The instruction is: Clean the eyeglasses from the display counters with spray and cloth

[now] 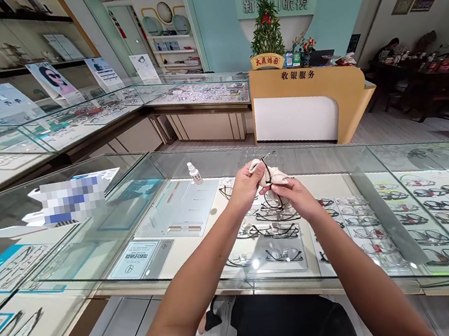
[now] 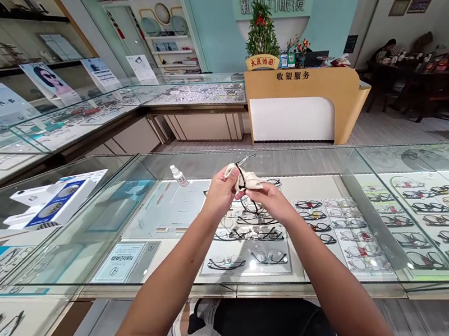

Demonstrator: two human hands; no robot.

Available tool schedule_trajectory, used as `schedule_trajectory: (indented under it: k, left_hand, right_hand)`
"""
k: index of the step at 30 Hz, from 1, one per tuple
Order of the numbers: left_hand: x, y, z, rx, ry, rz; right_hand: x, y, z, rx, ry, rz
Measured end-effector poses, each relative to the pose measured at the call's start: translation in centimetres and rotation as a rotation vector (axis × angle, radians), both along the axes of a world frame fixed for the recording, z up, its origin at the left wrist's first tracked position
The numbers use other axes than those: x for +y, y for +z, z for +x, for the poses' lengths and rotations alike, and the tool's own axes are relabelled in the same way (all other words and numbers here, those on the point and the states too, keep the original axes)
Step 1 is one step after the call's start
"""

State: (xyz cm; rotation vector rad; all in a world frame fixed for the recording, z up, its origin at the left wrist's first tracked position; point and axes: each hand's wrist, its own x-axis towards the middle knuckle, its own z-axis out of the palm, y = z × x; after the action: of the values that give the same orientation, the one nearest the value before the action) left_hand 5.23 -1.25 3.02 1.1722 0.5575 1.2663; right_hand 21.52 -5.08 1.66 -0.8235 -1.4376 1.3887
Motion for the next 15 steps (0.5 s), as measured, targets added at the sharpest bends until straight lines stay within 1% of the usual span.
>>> schedule_trajectory:
  k: [6,9,11,15]
  left_hand:
    - [0.23,0.64,-0.7,-0.058,-0.113,-0.041]
    - [0.12,0.8,-0.69,-0.06,-0.144,-0.048]
    - [0.01,0.65,-0.52,-0.033,-0.136,-0.048]
    - [-0.02,-0.14,-0.17,0.0,-0.048,-0.019]
  right_hand:
    - [-0.02,-0.04,0.36,0.111,-0.061,-0.058]
    - [-0.02,-0.03,0.25,0.147,-0.054,-0.075]
    - [0.01,-0.1,0.04,0.159,-0.048,-0.09]
    - [0.18,-0.61,-0.2,0.128,-0.043,-0.107]
